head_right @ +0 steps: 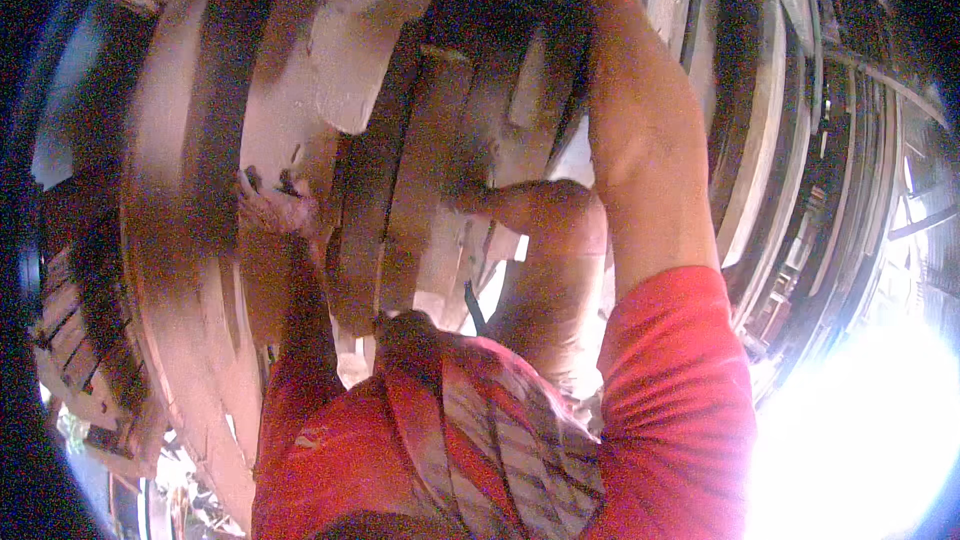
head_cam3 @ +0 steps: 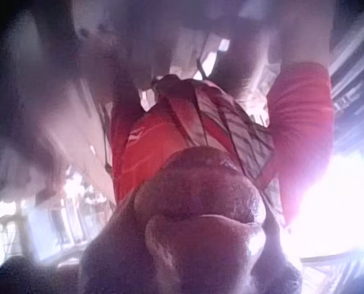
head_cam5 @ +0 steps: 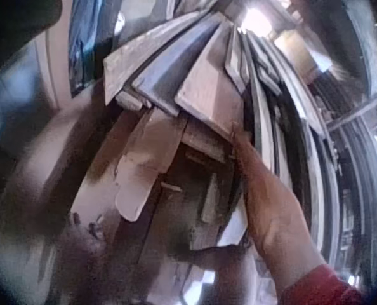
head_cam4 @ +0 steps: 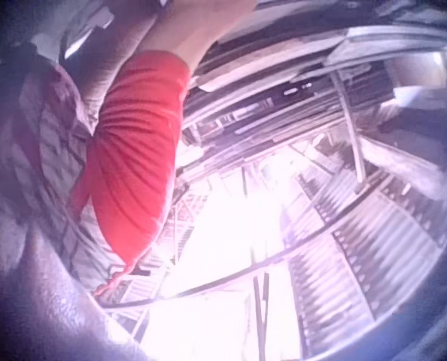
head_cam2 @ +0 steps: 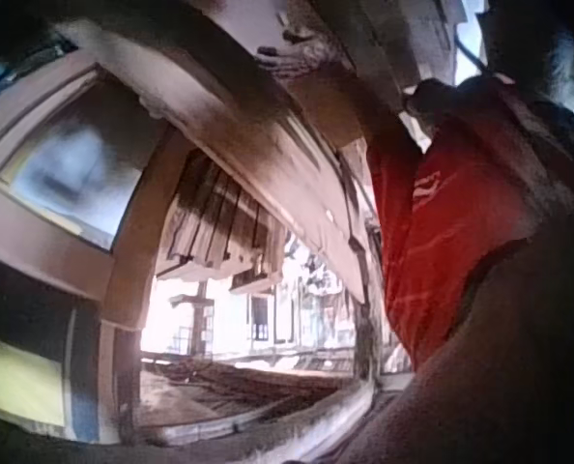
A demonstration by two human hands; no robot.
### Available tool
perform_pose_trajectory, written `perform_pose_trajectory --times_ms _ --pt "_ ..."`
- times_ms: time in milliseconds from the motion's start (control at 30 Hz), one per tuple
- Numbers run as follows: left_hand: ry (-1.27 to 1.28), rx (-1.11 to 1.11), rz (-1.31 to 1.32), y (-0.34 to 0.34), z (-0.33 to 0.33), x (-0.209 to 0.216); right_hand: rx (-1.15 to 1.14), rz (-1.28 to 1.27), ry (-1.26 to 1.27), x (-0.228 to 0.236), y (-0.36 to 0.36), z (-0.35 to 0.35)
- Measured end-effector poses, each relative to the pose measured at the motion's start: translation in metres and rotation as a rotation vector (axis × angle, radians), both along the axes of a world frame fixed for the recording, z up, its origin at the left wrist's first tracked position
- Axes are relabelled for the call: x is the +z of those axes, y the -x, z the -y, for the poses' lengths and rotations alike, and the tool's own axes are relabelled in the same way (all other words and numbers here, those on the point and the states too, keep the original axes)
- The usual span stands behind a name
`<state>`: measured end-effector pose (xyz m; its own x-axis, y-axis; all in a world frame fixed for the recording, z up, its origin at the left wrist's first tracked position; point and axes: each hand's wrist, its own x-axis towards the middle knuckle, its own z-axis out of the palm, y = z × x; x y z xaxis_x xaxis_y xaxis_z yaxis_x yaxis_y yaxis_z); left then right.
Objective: The person sorts through a stack of wooden planks by picking up, moving, and repositioning the boards by hand.
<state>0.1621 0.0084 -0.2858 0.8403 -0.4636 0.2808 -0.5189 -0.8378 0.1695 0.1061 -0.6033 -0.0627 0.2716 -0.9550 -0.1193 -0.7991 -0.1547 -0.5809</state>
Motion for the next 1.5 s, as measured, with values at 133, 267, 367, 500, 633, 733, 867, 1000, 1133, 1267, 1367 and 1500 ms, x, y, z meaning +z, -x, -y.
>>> perform_pose_trajectory --times_ms 133,267,367,500,633,733,867,1000,1133,1267,1367,1500 --pt "0.397 0.154 0.11 0.004 0.053 0.031 -0.015 -0.027 0.031 -0.007 0.001 0.001" --pt "0.223 0.224 -0.026 0.014 0.031 0.05 0.0 -0.037 0.027 -0.012 0.001 -0.011" --pt "0.287 0.263 -0.003 0.02 0.02 0.038 0.027 -0.046 0.033 -0.01 -0.005 -0.018" --pt "0.244 0.21 -0.013 0.012 0.024 0.012 -0.01 -0.058 0.062 -0.012 0.024 -0.003" --pt "0.231 0.235 -0.043 0.007 0.04 0.01 0.099 -0.13 0.139 -0.014 0.007 0.009" --pt "0.173 0.194 0.022 0.009 0.018 0.052 0.178 -0.064 0.096 -0.006 -0.045 -0.025" --pt "0.14 0.088 0.062 0.004 0.04 0.05 0.151 -0.081 0.085 -0.006 -0.038 -0.024" --pt "0.204 0.248 -0.25 0.013 0.035 0.036 0.224 -0.1 0.093 0.0 -0.036 -0.038" --pt "-0.067 0.125 -0.174 0.002 0.045 0.071 0.398 -0.101 0.094 0.071 -0.061 -0.101" --pt "0.097 0.145 -0.093 0.006 0.034 0.014 0.801 -0.137 0.387 0.168 -0.022 -0.173" --pt "-0.211 -0.235 0.116 -0.008 0.007 0.024 0.631 -0.48 0.279 0.153 0.044 -0.165" --pt "0.215 0.129 0.027 0.007 0.044 0.038 0.368 -0.308 0.535 0.1 0.146 -0.172"
